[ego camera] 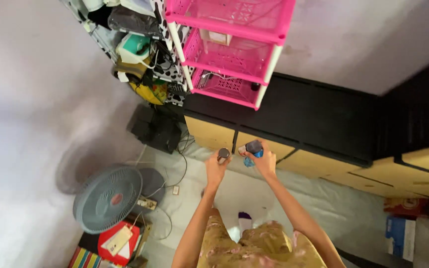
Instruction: Wiping various objects like a phone case and a calculator with tissues and organizing them on a shelf.
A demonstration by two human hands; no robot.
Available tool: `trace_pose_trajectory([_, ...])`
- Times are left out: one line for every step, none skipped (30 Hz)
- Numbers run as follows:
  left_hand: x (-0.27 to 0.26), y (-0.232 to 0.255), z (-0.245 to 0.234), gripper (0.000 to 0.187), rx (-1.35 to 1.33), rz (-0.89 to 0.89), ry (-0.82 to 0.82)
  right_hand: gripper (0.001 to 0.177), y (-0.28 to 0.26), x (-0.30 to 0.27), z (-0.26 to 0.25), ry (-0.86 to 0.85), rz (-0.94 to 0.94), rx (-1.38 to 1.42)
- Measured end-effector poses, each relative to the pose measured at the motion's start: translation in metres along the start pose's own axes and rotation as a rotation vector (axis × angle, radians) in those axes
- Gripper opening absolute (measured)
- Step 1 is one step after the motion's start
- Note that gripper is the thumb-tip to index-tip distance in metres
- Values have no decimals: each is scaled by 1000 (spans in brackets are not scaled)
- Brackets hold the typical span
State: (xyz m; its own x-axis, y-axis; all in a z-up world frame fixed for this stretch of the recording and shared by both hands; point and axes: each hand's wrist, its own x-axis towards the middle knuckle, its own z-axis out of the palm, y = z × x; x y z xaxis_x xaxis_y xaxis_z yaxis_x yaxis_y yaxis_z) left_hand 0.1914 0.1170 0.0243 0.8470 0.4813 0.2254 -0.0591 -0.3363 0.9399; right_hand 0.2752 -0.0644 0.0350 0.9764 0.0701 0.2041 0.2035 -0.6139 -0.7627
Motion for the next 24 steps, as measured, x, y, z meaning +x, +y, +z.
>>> trace_pose_trajectory([22,-10,3,31,-1,-5,-4,64,-8,16,7,-1,6,-3])
trace_pose_trajectory([44,-21,3,36,26,29,-25,64,-17,30,16,0,2,-18])
trace_pose_trajectory([66,-32,3,41,53,63,-45,63,-27,44,25,1,-2,-32])
trace_pose_trajectory([90,-35,4,41,55,72,-61,63,-23,64,40,15,9,-28])
trace_pose_trajectory([116,-38,6,41,66,84,-71,63,-19,84,55,79,-49,-23])
trace_pose_trajectory([135,-44,4,40,84,87,-91,64,-13,97,72,138,-92,-17])
trace_pose_trajectory([154,-55,7,40,94,88,-116,64,-11,107,82,148,-68,-12])
trace_pose_trajectory([175,-64,6,37,104,93,-157,66,-13,120,94,144,10,-49])
trace_pose_trajectory([197,-73,5,35,115,98,-198,69,-16,133,106,139,87,-86])
trace_pose_trajectory([216,-72,3,35,120,102,-213,69,-27,143,113,148,102,-81])
trace_pose_trajectory([233,-70,2,33,83,91,-210,65,-37,153,119,178,91,-93])
trace_pose_trajectory([246,-69,3,31,45,76,-213,61,-44,159,122,207,86,-107])
trace_pose_trajectory([259,-75,3,31,50,76,-234,61,-48,168,129,216,107,-106])
trace_pose_trajectory([273,-80,6,34,2,98,-256,59,-49,179,134,160,125,-197])
trace_pose_trajectory([287,-86,9,37,-47,120,-278,57,-50,190,140,103,144,-287])
trace_pose_trajectory([296,-91,11,37,-48,114,-297,57,-45,201,149,106,162,-291])
trace_pose_trajectory([305,-96,13,38,-25,138,-276,60,-38,211,157,106,18,-369])
trace_pose_trajectory([317,-100,19,40,-3,169,-247,63,-29,227,164,109,-137,-444])
trace_pose_trajectory([324,-108,22,40,-7,172,-256,63,-17,240,177,115,-130,-448])
trace_pose_trajectory([330,-116,27,36,-20,131,-270,60,-3,252,188,87,-153,-528])
trace_pose_trajectory([335,-124,32,32,-34,90,-285,58,11,263,197,58,-175,-608])
trace_pose_trajectory([342,-124,37,32,-29,90,-295,58,15,278,199,60,-164,-605])
trace_pose_trajectory([348,-124,42,34,-19,64,-280,54,19,291,200,130,-276,-677])
trace_pose_trajectory([352,-126,44,35,-6,38,-265,49,23,301,203,200,-385,-745])
